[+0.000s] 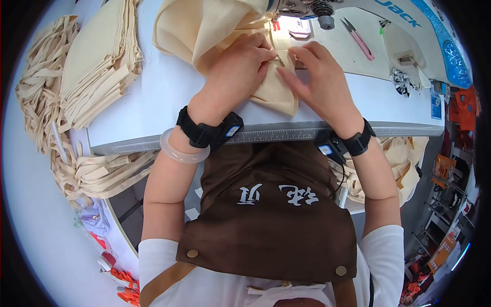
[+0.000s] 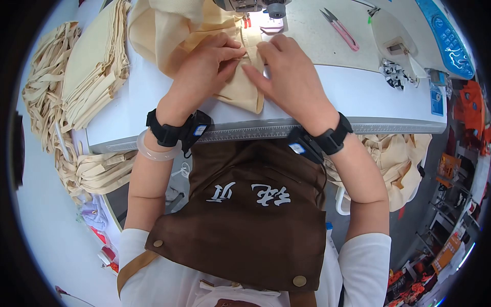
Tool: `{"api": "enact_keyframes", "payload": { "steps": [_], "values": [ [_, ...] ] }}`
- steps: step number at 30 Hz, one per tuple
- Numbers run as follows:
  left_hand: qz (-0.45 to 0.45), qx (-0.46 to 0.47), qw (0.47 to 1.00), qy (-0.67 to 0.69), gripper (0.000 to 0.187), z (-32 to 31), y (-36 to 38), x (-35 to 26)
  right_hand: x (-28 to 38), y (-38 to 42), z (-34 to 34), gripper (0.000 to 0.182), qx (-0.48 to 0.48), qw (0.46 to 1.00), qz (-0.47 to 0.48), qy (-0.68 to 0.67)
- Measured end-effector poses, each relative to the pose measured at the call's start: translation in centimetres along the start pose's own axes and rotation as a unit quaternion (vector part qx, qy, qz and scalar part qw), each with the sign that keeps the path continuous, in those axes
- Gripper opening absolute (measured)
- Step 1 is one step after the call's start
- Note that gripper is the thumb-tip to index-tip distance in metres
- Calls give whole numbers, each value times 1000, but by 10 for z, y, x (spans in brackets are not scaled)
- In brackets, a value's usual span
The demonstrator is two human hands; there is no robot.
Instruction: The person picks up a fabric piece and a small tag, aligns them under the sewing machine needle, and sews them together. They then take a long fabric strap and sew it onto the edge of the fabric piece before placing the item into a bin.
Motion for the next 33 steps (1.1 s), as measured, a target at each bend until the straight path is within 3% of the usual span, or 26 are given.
{"api": "enact_keyframes", "payload": {
  "steps": [8,14,20,24,30,33],
  "values": [
    [-18,-9,1000,-3,18,-1,-1,2,3,-8,-13,12,-19,995,17,96],
    [-47,-27,998,-21,19,-1,1,-4,-26,-10,-13,7,-19,995,-99,3],
    [-56,-34,998,-21,18,0,2,-5,-10,-5,-14,11,-12,999,-38,-19],
    [-58,-10,997,-40,21,-3,1,-3,-15,-6,-14,13,-15,999,-30,-40],
    [-30,-43,998,-41,30,2,6,-5,-15,-7,-18,17,0,999,-19,-44],
    [-38,3,997,-62,31,-5,4,-6,-8,-4,-14,19,10,999,0,-35]
  ]
}}
Point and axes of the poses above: each hand's wrist, its own y-axis away from the middle knuckle, its own z-axis out of the back of the hand, x = y × z, the point moved 10 cm from there along -y, towards the middle knuckle, and after that the axes turned 5 degrees about y, right-handed, at the moved point
